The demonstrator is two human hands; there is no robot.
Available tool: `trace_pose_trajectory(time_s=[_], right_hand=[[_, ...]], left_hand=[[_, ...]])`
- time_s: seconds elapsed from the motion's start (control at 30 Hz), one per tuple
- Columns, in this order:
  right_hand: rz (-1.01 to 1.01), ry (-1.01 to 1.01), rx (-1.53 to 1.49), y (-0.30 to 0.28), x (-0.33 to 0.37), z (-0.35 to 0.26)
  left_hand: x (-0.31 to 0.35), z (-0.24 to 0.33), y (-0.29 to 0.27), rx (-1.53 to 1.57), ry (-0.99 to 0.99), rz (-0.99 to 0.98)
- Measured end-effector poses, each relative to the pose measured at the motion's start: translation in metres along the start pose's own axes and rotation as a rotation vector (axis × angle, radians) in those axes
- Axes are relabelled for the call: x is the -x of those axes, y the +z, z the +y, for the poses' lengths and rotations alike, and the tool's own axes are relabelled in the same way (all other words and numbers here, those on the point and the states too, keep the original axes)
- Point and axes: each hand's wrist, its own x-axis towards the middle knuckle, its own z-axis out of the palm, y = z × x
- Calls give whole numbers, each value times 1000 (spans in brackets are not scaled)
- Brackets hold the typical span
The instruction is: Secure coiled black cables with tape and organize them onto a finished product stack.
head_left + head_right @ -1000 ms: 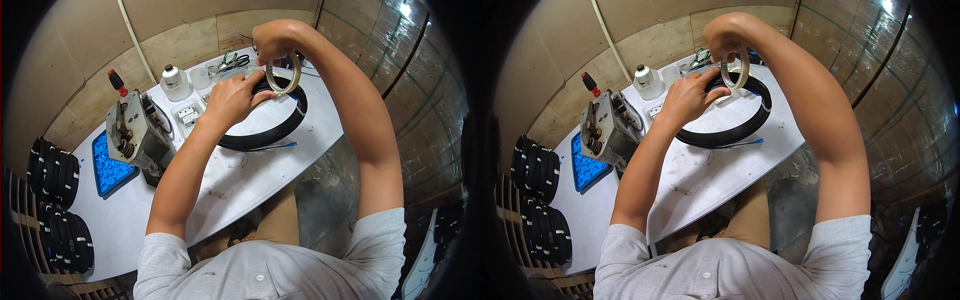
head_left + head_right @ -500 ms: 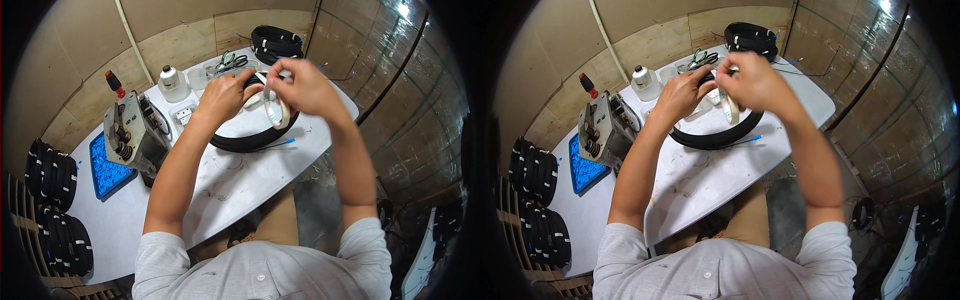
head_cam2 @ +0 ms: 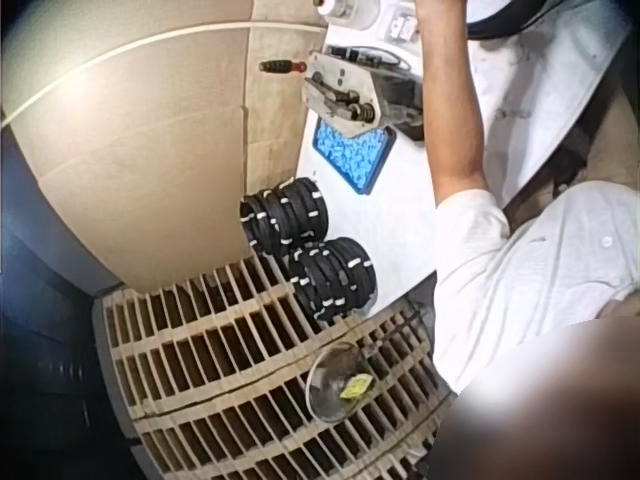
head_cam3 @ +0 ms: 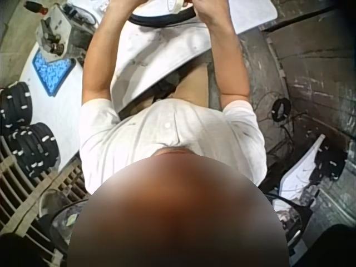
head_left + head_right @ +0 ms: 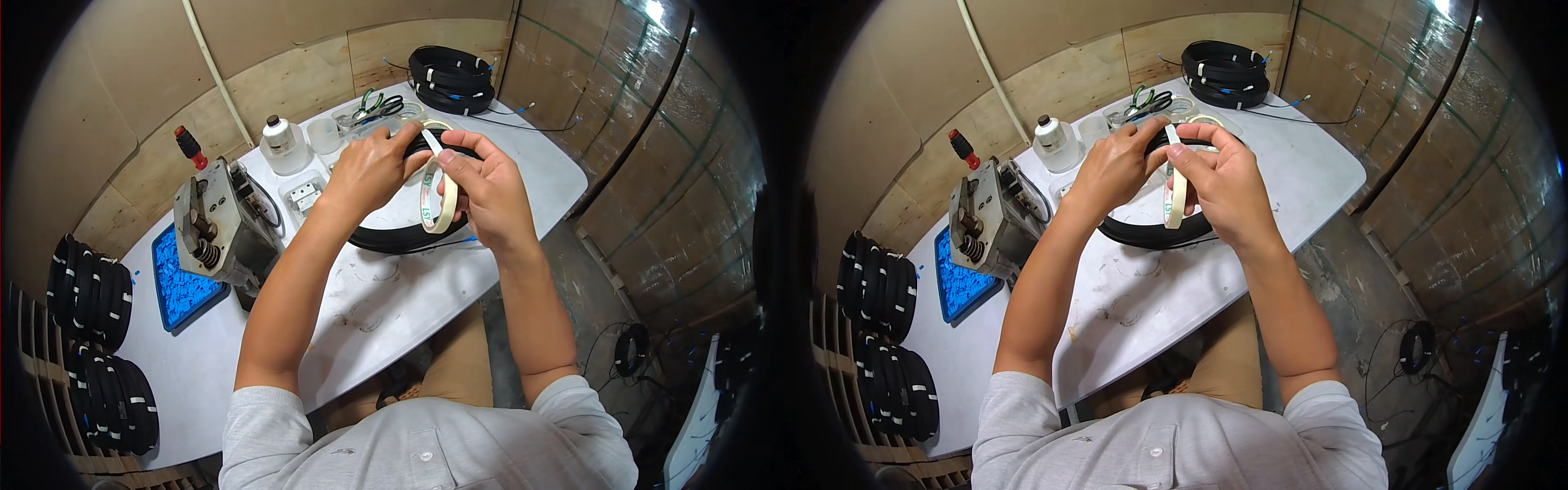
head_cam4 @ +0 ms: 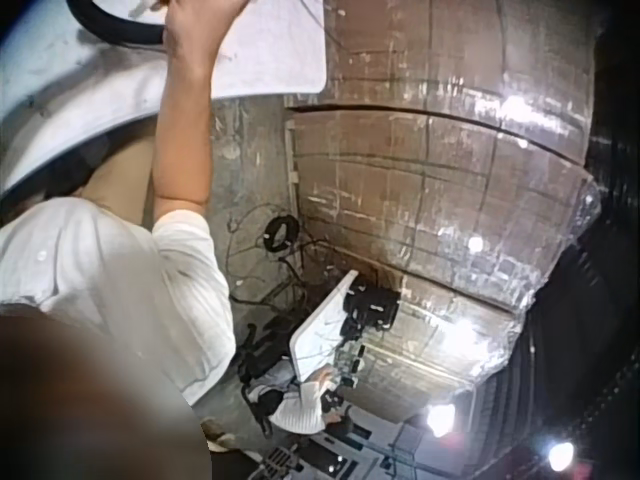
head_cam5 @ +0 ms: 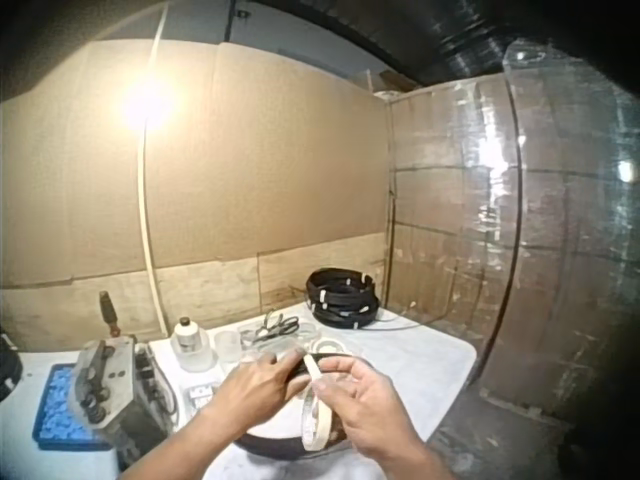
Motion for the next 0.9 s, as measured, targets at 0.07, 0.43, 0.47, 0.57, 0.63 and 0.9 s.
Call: trace_pose_trajectory(time_s=[0.07, 0.43, 0.47, 0.57, 0.63, 0.9], right_hand=[[24, 27, 66, 0, 3, 8], [62, 138, 126, -24, -20, 83], [84, 138, 131, -24, -23, 87], [126, 122, 145, -24, -38, 100], [162, 97, 178, -20, -44, 97], [157, 33, 232, -13, -54, 99]], left_hand=[[0, -3, 0, 4, -3, 3], [-5, -13, -12, 56, 26, -118], [-6, -12, -13, 79, 36, -132], [-5, -10, -10, 101, 66, -141], [-5, -10, -7, 101, 86, -129], [1, -17, 3, 154, 70, 49]])
